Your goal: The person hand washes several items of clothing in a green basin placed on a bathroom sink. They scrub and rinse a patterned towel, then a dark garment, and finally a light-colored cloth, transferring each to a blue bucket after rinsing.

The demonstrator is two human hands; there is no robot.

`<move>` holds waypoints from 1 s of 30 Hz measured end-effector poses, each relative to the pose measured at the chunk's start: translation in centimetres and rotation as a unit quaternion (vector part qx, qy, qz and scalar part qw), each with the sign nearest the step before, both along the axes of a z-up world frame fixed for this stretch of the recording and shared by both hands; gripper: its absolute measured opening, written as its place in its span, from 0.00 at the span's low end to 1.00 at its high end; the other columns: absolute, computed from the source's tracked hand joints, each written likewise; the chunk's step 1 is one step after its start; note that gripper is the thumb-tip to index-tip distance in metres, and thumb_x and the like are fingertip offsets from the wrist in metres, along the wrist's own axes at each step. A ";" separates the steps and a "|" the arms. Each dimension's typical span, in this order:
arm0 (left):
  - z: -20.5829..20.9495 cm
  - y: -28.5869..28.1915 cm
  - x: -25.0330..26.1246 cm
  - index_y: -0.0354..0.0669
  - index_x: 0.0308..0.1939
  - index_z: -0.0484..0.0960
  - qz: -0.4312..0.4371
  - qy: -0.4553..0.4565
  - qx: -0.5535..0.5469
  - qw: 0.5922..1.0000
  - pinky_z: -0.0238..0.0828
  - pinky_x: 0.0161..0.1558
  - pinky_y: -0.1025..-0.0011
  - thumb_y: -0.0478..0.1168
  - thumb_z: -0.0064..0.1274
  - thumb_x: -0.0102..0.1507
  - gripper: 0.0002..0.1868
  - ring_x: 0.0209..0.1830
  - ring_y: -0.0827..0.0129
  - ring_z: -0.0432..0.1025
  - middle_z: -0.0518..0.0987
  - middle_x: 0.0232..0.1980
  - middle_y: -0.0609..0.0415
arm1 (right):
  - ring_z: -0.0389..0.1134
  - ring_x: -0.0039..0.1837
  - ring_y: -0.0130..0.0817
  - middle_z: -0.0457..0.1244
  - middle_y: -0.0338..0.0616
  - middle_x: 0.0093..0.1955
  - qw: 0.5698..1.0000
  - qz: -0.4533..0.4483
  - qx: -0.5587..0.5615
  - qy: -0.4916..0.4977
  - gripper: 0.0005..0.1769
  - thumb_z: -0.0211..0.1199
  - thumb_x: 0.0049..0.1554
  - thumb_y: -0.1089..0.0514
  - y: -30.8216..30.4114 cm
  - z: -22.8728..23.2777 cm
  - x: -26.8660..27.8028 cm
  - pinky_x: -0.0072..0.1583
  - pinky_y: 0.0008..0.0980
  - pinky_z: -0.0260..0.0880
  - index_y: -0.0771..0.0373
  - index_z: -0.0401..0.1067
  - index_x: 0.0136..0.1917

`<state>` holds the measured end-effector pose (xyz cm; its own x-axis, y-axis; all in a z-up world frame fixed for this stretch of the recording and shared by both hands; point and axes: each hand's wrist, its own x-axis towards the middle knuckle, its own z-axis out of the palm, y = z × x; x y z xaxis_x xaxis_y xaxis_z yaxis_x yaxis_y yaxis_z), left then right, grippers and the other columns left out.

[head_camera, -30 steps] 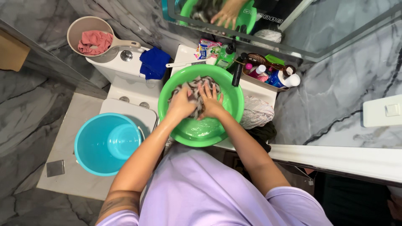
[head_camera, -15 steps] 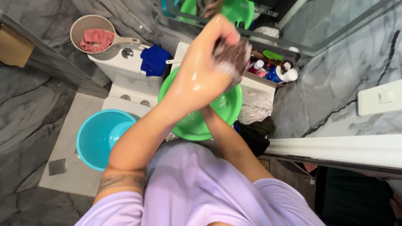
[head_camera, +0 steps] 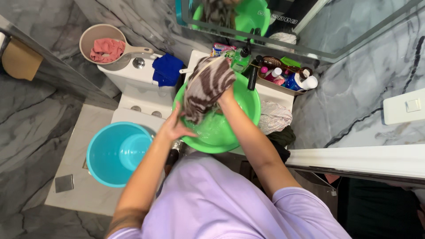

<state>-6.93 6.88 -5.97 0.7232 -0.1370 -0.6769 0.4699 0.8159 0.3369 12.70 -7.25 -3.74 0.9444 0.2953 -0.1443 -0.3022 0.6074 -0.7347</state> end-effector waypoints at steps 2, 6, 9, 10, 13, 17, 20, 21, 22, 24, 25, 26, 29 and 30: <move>-0.6 -1.7 3.0 0.53 0.82 0.46 0.044 0.040 -0.141 0.988 0.43 0.57 0.15 0.84 0.39 0.53 0.63 0.75 0.24 0.38 0.43 0.80 0.38 | 0.52 0.72 0.46 0.53 0.53 0.73 1.000 0.008 0.013 -0.005 0.43 0.65 0.54 0.45 0.7 0.1 -1.1 0.72 0.48 0.53 0.65 0.53 0.74; 0.5 -2.6 5.9 0.51 0.79 0.50 0.040 -0.154 -0.193 0.968 0.43 0.57 0.18 0.85 0.33 0.51 0.62 0.73 0.27 0.42 0.48 0.78 0.39 | 0.56 0.70 0.44 0.56 0.52 0.71 0.999 0.025 0.045 -0.011 0.35 0.61 0.58 0.48 -0.5 0.5 -4.0 0.71 0.46 0.57 0.65 0.56 0.73; 1.3 -3.0 7.2 0.49 0.76 0.54 0.044 -0.209 -0.217 0.952 0.47 0.57 0.23 0.80 0.35 0.53 0.57 0.70 0.31 0.47 0.52 0.75 0.40 | 0.59 0.69 0.43 0.58 0.51 0.70 0.997 0.037 0.069 -0.016 0.30 0.58 0.62 0.49 -1.7 0.8 -6.8 0.70 0.44 0.61 0.66 0.59 0.72; 1.5 -3.1 7.5 0.49 0.75 0.55 0.042 -0.214 -0.224 0.950 0.49 0.57 0.25 0.78 0.36 0.54 0.55 0.69 0.32 0.48 0.54 0.74 0.40 | 0.60 0.68 0.42 0.59 0.51 0.70 0.996 0.044 0.074 -0.020 0.29 0.57 0.63 0.50 -1.9 1.0 -7.6 0.70 0.43 0.62 0.66 0.60 0.72; 1.1 -4.2 8.5 0.46 0.73 0.58 0.037 -0.228 -0.242 0.942 0.53 0.58 0.29 0.73 0.39 0.56 0.50 0.67 0.35 0.53 0.58 0.71 0.40 | 0.63 0.67 0.41 0.61 0.51 0.68 0.994 0.059 0.090 -0.035 0.24 0.54 0.66 0.52 -2.9 1.6 -9.6 0.69 0.41 0.65 0.66 0.62 0.71; -0.1 -5.3 9.3 0.44 0.69 0.63 0.042 -0.222 -0.256 0.940 0.59 0.58 0.36 0.66 0.42 0.58 0.43 0.63 0.40 0.60 0.64 0.66 0.41 | 0.67 0.65 0.39 0.65 0.50 0.67 0.993 0.067 0.073 -0.069 0.19 0.50 0.70 0.54 -4.6 3.2 -10.6 0.68 0.38 0.69 0.67 0.66 0.69; -1.3 -4.1 9.7 0.41 0.66 0.67 0.048 -0.211 -0.249 0.944 0.63 0.58 0.41 0.61 0.45 0.60 0.38 0.60 0.43 0.64 0.69 0.63 0.41 | 0.68 0.63 0.42 0.66 0.50 0.64 0.945 0.037 -0.227 -0.232 0.19 0.51 0.67 0.54 -6.0 4.2 -10.1 0.66 0.40 0.68 0.67 0.68 0.66; -1.6 -3.7 10.0 0.41 0.66 0.68 0.049 -0.208 -0.245 0.946 0.65 0.58 0.42 0.60 0.45 0.60 0.36 0.59 0.44 0.66 0.71 0.62 0.41 | 0.68 0.62 0.43 0.67 0.50 0.62 0.882 0.024 -0.362 -0.301 0.19 0.51 0.66 0.54 -6.7 4.5 -9.6 0.65 0.40 0.68 0.66 0.70 0.64; -1.9 -3.1 10.4 0.40 0.65 0.69 0.048 -0.208 -0.238 0.948 0.66 0.58 0.44 0.58 0.46 0.61 0.34 0.58 0.45 0.68 0.72 0.61 0.41 | 0.68 0.61 0.43 0.67 0.51 0.61 0.795 0.011 -0.487 -0.362 0.19 0.52 0.64 0.53 -7.3 4.7 -8.9 0.65 0.41 0.68 0.66 0.71 0.62; -2.0 -1.9 11.9 0.39 0.63 0.71 0.030 -0.208 -0.219 0.953 0.69 0.58 0.47 0.54 0.48 0.62 0.31 0.56 0.47 0.71 0.75 0.59 0.41 | 0.68 0.61 0.43 0.67 0.51 0.60 0.685 -0.001 -0.605 -0.406 0.19 0.52 0.64 0.53 -8.3 4.4 -7.4 0.64 0.41 0.68 0.66 0.71 0.61; -1.9 -1.3 12.5 0.38 0.62 0.73 0.015 -0.207 -0.201 0.957 0.70 0.58 0.49 0.53 0.49 0.63 0.29 0.55 0.49 0.73 0.77 0.57 0.42 | 0.69 0.61 0.43 0.68 0.51 0.60 0.658 0.003 -0.634 -0.406 0.19 0.51 0.64 0.53 -8.6 4.0 -6.6 0.64 0.41 0.69 0.66 0.72 0.61; -1.7 -0.7 13.0 0.37 0.61 0.74 -0.005 -0.210 -0.183 0.960 0.72 0.58 0.50 0.51 0.50 0.63 0.28 0.54 0.50 0.74 0.78 0.56 0.42 | 0.69 0.60 0.43 0.68 0.51 0.59 0.654 0.017 -0.645 -0.395 0.19 0.51 0.64 0.52 -8.9 3.4 -5.7 0.63 0.41 0.69 0.66 0.72 0.61; -0.6 0.2 14.2 0.35 0.58 0.77 -0.076 -0.206 -0.113 0.969 0.76 0.59 0.55 0.46 0.52 0.65 0.22 0.52 0.53 0.79 0.83 0.53 0.42 | 0.69 0.59 0.43 0.68 0.51 0.58 0.666 0.066 -0.654 -0.353 0.20 0.51 0.63 0.52 -9.2 1.1 -2.9 0.63 0.40 0.70 0.67 0.72 0.60; -0.2 0.3 14.5 0.34 0.58 0.78 -0.106 -0.200 -0.080 0.971 0.78 0.56 0.56 0.44 0.54 0.63 0.23 0.49 0.53 0.80 0.83 0.52 0.42 | 0.69 0.59 0.43 0.68 0.51 0.58 0.670 0.080 -0.653 -0.342 0.20 0.51 0.63 0.51 -9.2 0.2 -1.9 0.62 0.40 0.70 0.67 0.72 0.59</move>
